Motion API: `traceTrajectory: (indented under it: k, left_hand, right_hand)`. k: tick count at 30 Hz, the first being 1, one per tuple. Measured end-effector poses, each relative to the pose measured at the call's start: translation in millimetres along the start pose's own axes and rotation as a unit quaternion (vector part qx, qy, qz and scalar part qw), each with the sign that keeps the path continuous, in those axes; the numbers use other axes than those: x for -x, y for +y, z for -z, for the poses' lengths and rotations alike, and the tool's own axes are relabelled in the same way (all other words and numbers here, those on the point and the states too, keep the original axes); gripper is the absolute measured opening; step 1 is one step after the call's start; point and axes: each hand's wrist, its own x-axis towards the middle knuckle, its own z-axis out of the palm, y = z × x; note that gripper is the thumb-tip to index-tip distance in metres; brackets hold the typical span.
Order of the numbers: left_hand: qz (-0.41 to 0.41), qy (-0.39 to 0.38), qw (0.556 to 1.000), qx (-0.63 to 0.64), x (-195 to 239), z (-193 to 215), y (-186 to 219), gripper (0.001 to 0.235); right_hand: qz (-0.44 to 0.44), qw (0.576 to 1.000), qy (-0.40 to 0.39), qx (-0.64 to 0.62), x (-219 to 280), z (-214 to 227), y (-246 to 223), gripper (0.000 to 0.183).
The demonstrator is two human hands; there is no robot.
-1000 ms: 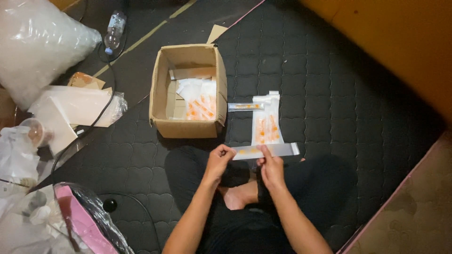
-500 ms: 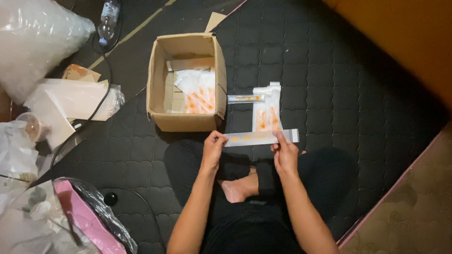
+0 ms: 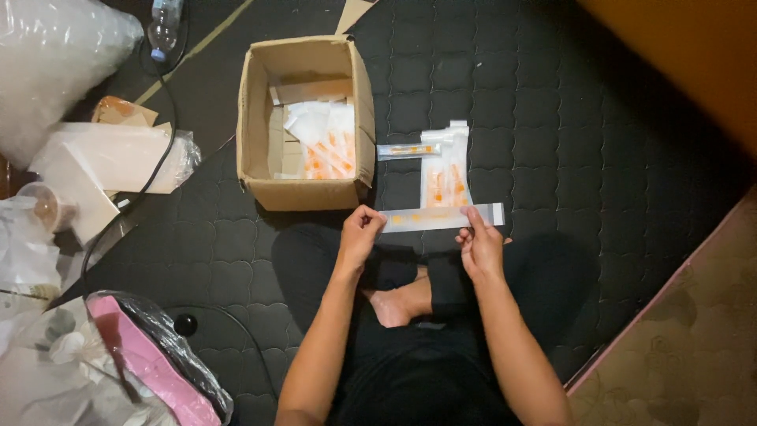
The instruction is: The person takes packets from a cardboard box and inserts them into a plastic sleeve by hand.
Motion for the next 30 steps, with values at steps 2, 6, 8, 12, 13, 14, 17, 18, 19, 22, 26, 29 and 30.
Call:
traceTrajectory:
  k: [2,6,8,12,13,14,17,18,19,22,26,29,30]
  left_hand:
    - [-0.006,-0.002,1.000,0.002,-0.8,0.7,-2.8,0.006]
    - [-0.012,0.003,1.000,0.007,-5.7,-2.2,-12.4,0.007]
    - [-0.012,0.000,1.000,0.002,-4.3,-0.1,-7.6,0.008]
    - [-0.016,0.000,1.000,-0.014,-10.5,1.6,-13.2,0.011]
    - [-0.017,0.001,1.000,-0.014,-15.0,1.6,-22.5,0.011]
    - [-0.023,0.000,0.999,-0.025,-20.3,1.2,-31.2,0.014]
    - [-0.034,-0.004,0.998,-0.057,-32.9,-2.5,-51.5,0.022]
    - [-0.035,-0.007,0.996,-0.078,-34.6,-3.3,-59.2,0.027]
    - [-0.034,-0.007,0.996,-0.079,-34.4,-3.7,-63.0,0.027]
    - [-0.016,-0.026,0.996,-0.087,-33.7,-5.6,-78.3,0.030]
    - [0.001,-0.067,0.995,-0.069,-32.0,-7.5,-96.1,0.019]
    - [0.021,-0.118,0.993,-0.010,-17.0,-11.4,-87.6,0.020]
    - [0.034,-0.144,0.988,0.036,-10.0,-12.6,-82.4,0.024]
  right_hand:
    - [-0.011,1.000,-0.001,-0.004,-9.9,7.0,6.6,0.033]
    - [-0.043,0.999,0.004,-0.032,-7.3,8.8,1.9,0.033]
    - [-0.045,0.998,0.003,-0.036,-13.3,13.5,3.3,0.031]
    - [-0.046,0.997,0.010,-0.062,-10.8,11.7,0.9,0.024]
    - [-0.045,0.997,0.008,-0.062,-10.2,10.1,1.8,0.024]
    - [-0.038,0.997,0.008,-0.067,-10.2,8.3,2.1,0.019]
    - [-0.016,0.998,-0.002,-0.067,-7.6,2.2,-1.6,0.018]
    - [-0.004,0.998,-0.010,-0.061,-4.9,1.7,-1.7,0.020]
    - [-0.005,0.998,-0.010,-0.062,0.9,-3.8,-7.2,0.020]
    - [0.014,0.998,-0.005,-0.064,23.1,-18.2,-23.5,0.020]
    - [0.055,0.993,-0.055,-0.093,35.2,-24.1,-30.4,0.016]
    - [0.087,0.981,-0.125,-0.124,19.7,-14.7,-19.0,0.020]
    - [0.094,0.974,-0.143,-0.147,13.8,-11.7,-14.3,0.016]
